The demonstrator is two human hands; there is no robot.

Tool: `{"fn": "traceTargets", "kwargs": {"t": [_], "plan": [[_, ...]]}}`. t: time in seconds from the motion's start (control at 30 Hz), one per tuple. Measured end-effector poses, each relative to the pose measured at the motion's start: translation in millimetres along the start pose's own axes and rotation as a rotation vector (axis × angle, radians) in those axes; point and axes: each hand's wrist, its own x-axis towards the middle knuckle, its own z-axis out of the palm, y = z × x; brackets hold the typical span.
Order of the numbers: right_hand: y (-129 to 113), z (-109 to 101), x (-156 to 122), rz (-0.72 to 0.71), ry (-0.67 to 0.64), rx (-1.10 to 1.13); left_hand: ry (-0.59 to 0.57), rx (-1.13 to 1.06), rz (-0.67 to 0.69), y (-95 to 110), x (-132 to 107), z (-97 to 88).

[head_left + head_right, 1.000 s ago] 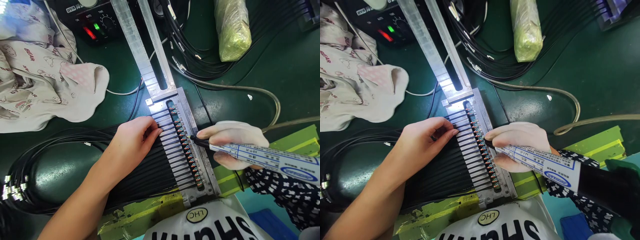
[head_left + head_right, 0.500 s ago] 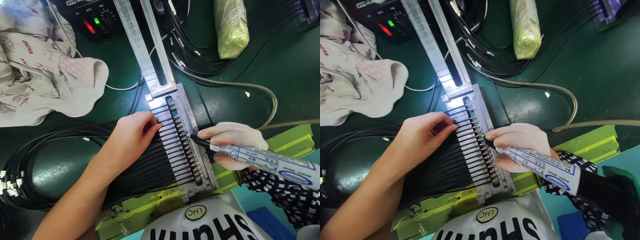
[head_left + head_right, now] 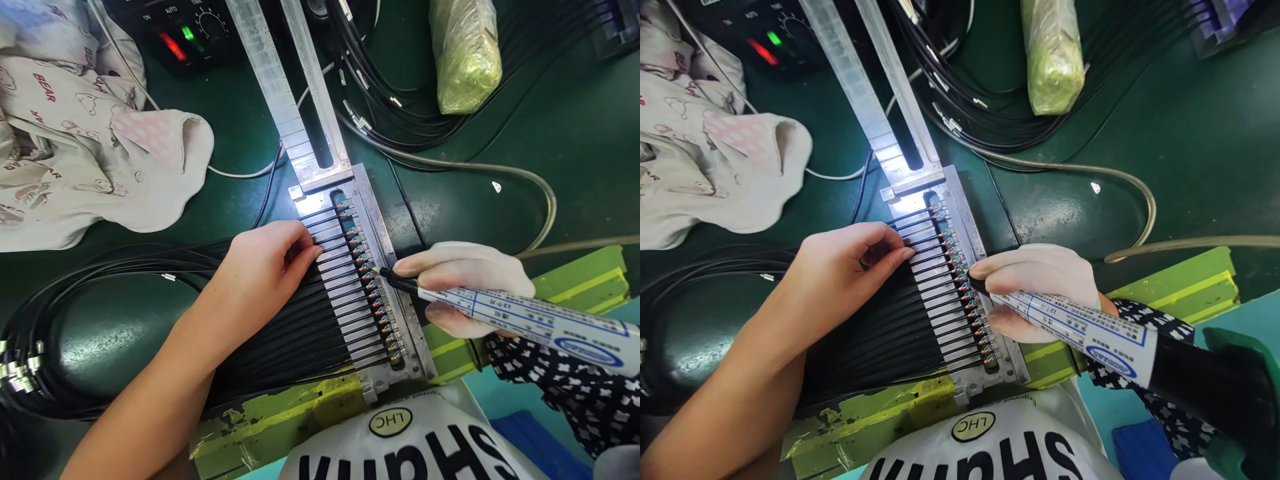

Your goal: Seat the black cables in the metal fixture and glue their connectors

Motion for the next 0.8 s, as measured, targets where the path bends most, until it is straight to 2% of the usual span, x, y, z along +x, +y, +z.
{"fn": "traceTargets", "kwargs": {"t": [0.3,0.8], "plan": [[-2.5,-1.3,0.2,0.023,0.001,0.006,0.008,-0.004,-0.003,0.7,-0.4,0.0],[-10.7,-4.1,0.5,0.152,-0.028,-0.017,0.025,0.009,0.008,0.9,-0.5,1.0]]}}
